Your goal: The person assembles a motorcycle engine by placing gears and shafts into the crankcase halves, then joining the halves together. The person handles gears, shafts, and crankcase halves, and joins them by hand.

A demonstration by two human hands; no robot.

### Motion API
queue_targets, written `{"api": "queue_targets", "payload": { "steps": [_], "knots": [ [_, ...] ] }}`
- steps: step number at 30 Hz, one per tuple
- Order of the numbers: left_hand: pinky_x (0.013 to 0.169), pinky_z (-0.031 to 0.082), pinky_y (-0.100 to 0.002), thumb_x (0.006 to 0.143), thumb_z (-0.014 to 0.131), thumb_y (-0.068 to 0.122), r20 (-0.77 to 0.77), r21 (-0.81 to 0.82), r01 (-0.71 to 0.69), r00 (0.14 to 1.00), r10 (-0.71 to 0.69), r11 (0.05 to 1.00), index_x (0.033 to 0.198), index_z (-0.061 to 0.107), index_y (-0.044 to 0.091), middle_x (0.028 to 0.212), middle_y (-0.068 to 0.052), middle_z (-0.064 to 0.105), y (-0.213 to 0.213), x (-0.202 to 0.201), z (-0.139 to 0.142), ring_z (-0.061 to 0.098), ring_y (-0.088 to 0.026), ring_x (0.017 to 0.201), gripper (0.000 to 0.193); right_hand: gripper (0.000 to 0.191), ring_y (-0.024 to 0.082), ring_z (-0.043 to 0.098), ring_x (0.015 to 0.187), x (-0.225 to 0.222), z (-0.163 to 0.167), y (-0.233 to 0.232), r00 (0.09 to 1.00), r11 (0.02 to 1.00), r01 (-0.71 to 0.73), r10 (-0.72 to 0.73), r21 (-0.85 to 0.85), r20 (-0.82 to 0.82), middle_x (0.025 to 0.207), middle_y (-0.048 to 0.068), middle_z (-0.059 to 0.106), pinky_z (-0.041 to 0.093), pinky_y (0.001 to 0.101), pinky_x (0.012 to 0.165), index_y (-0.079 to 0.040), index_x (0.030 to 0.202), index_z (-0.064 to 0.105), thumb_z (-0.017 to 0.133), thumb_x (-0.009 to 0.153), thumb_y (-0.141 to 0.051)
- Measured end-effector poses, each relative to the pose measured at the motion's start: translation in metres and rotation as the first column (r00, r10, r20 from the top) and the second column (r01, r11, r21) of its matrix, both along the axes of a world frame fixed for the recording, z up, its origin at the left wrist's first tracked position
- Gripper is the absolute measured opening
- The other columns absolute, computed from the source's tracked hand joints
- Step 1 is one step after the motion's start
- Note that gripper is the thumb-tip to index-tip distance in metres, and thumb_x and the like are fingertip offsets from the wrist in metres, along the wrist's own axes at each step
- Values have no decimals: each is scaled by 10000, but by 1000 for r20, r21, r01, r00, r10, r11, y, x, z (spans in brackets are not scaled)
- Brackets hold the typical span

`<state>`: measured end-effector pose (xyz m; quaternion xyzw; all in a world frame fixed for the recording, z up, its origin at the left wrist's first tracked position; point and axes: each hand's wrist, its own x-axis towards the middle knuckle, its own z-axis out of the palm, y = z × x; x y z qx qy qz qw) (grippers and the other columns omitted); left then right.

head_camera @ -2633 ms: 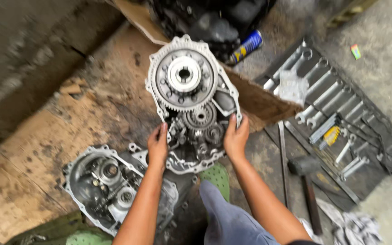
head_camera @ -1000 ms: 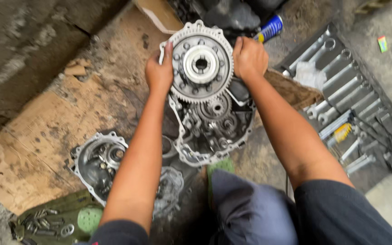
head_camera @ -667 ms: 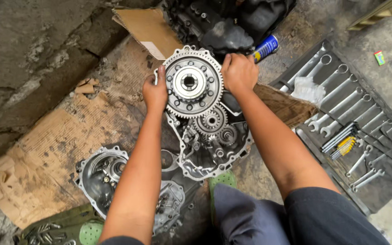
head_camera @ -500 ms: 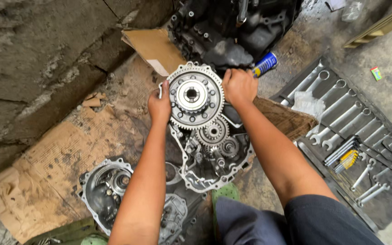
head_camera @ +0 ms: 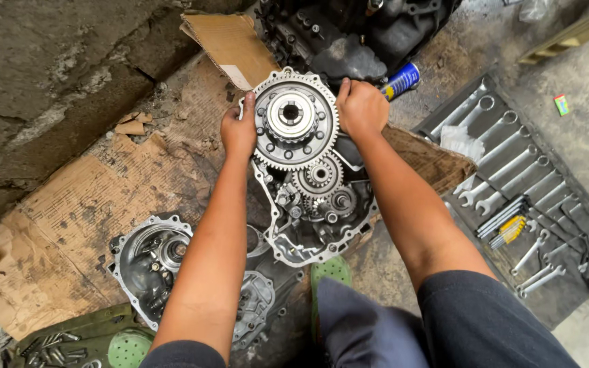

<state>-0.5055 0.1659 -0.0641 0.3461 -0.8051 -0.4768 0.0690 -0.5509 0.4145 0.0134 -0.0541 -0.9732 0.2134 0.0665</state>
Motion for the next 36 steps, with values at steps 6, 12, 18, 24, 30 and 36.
{"api": "queue_targets", "payload": {
  "steps": [6, 12, 18, 24, 30, 36],
  "knots": [
    [952, 521, -421, 835, 646, 754, -65, -9, 55, 996, -55, 998, 1128, 682, -101, 1089, -278, 719, 1, 9, 7, 694, -347, 1057, 905, 261, 387, 663, 859, 21, 5, 23, 945, 941, -191, 99, -279, -313, 941, 178, 703, 515, 469, 777, -27, 931, 715, 613, 1044, -239],
    [953, 538, -397, 851, 662, 690, -87, 62, 79, 993, -74, 995, 1124, 689, -115, 1078, -256, 747, 2, 12, 6, 720, -321, 1039, 850, 142, 238, 609, 1014, 160, -16, 89, 923, 807, -195, -42, -558, -383, 1070, 133, 623, 494, 349, 936, 26, 1096, 624, 619, 1046, -107],
    [1011, 527, -387, 771, 726, 683, -92, 113, 129, 989, -119, 985, 1203, 662, -118, 1194, -256, 736, -2, 13, 1, 713, -321, 1125, 912, 364, 164, 601, 1044, 248, -65, 68, 948, 270, 285, -219, -920, 229, 1167, 104, 679, 481, 292, 950, 12, 1250, 634, 611, 1069, -303],
    [1061, 455, -400, 786, 768, 681, -17, 42, 126, 992, -125, 991, 1262, 625, -135, 1278, -299, 655, -7, 9, 1, 627, -354, 1232, 956, 471, 170, 607, 1004, 262, -58, 44, 889, 341, 396, -376, -852, 262, 1124, 104, 659, 494, 297, 894, 7, 1287, 568, 751, 902, -193],
    [1052, 506, -382, 757, 721, 716, -17, 125, 138, 990, -137, 983, 1263, 624, -127, 1246, -286, 702, -5, 9, 5, 689, -338, 1194, 989, 482, 179, 634, 1014, 277, -59, 30, 908, 479, 354, -383, -803, 171, 1113, 96, 682, 506, 309, 916, 2, 1302, 549, 655, 834, -51],
    [1055, 460, -407, 763, 766, 702, 30, 114, 69, 997, -73, 991, 1301, 581, -141, 1285, -313, 638, -6, 6, 7, 626, -367, 1222, 1017, 422, 181, 653, 949, 264, -64, 33, 895, 478, 358, -420, -802, 149, 1043, 98, 713, 530, 311, 872, 3, 1227, 602, 635, 808, -32]
  ]
}}
